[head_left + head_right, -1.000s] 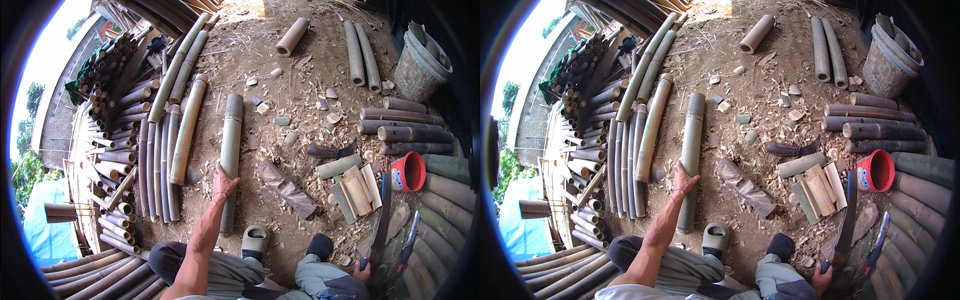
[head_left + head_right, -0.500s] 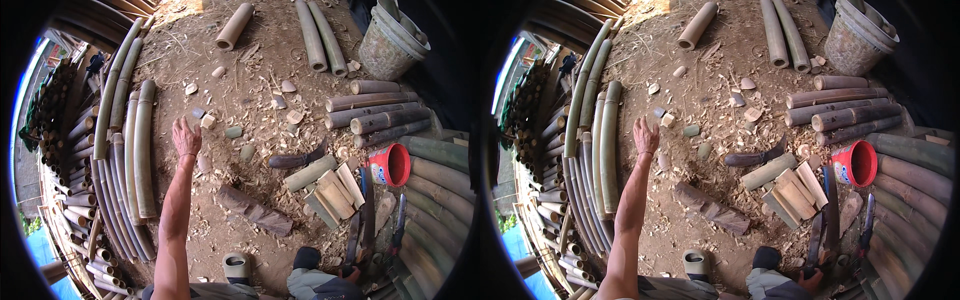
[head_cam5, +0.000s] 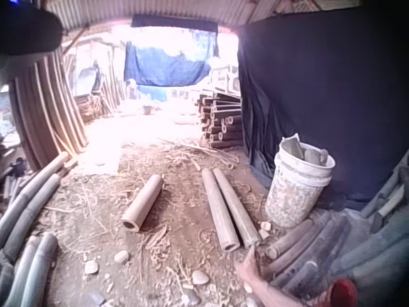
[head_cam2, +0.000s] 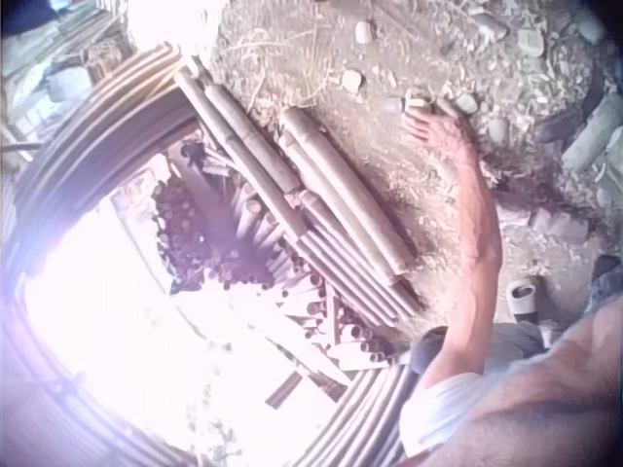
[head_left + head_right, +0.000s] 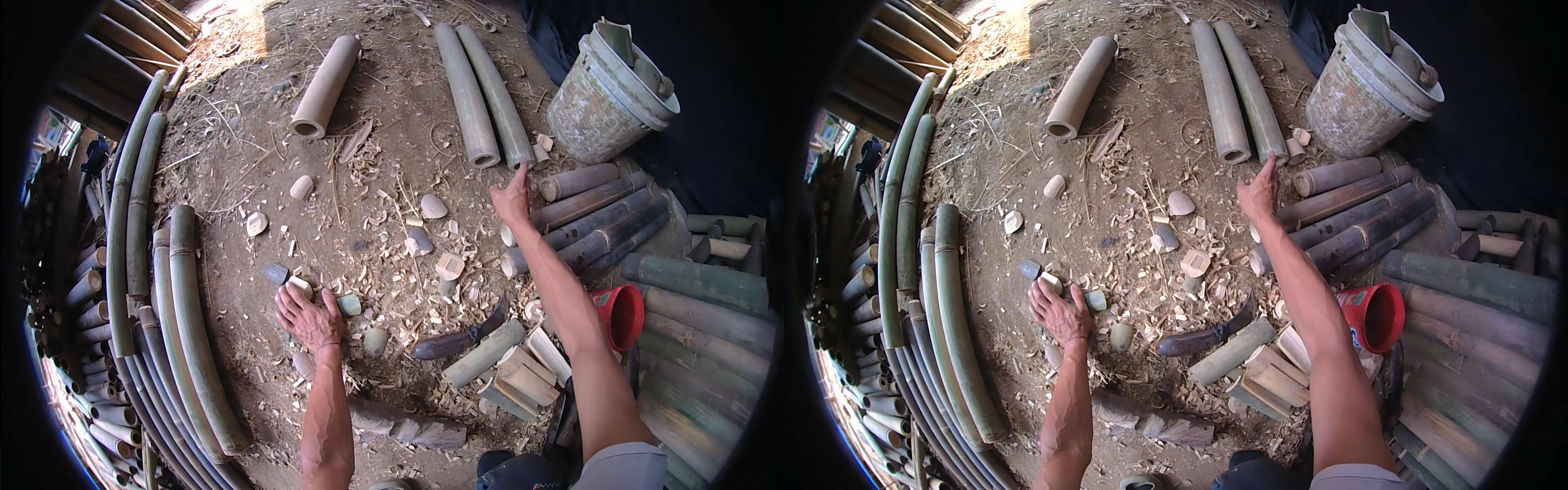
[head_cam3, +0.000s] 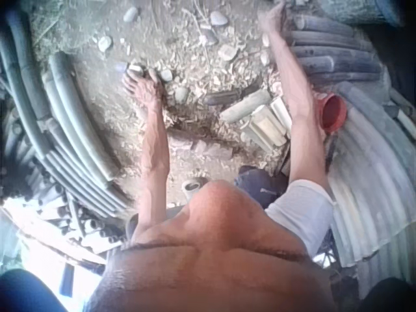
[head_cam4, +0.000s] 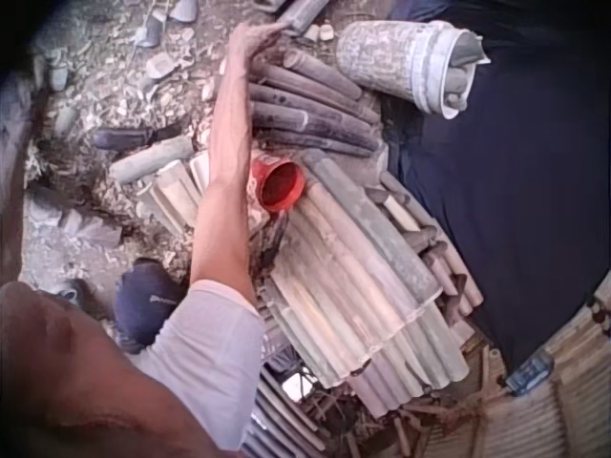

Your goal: The person is cutting bamboo poles into smaller sections using a saw. They are sitting on the ground surrounded by bamboo poles and other tools. The person is wearing a hat and a white shirt.

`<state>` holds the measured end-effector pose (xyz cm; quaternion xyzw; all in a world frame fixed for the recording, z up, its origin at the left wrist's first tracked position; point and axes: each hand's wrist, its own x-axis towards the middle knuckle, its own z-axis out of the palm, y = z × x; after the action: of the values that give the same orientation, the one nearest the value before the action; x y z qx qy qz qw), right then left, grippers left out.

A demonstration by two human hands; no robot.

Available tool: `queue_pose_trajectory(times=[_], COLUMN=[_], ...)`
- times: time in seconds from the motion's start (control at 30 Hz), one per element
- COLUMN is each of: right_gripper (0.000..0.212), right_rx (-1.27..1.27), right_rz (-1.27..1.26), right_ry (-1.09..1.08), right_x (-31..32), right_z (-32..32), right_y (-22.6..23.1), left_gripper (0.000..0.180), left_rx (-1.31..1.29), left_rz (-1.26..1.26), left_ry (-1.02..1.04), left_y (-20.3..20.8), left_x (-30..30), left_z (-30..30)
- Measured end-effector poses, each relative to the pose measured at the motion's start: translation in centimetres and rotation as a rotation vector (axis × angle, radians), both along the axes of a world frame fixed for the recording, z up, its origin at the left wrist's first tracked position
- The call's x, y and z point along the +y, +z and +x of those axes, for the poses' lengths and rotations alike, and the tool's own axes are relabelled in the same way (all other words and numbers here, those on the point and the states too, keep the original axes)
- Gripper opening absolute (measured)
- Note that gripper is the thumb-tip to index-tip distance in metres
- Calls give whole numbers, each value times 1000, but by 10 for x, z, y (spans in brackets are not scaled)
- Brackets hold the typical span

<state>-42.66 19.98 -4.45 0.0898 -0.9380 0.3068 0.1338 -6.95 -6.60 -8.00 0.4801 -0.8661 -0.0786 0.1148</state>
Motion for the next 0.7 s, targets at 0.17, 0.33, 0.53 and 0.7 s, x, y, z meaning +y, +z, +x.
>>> queue_pose_trajectory(times=[0.17,0.33,0.53,0.7], right_gripper=[108,80,34,31], right_rx=[-110,-17,62,-298], right_rz=[-37,-101,-259,-554], right_ry=[-351,-460,-451,-392], right_x=[-74,-84,-81,-122], right_z=[-40,-58,-39,111], right_y=[-38,-53,-28,21], left_gripper=[86,87,86,87], left_rx=[-46,-57,-45,-60], left_rz=[-9,1,-1,-40], left_ry=[13,24,-38,9], left_y=[10,11,10,8], left_x=[-21,-19,-5,-15], left_z=[17,16,3,15])
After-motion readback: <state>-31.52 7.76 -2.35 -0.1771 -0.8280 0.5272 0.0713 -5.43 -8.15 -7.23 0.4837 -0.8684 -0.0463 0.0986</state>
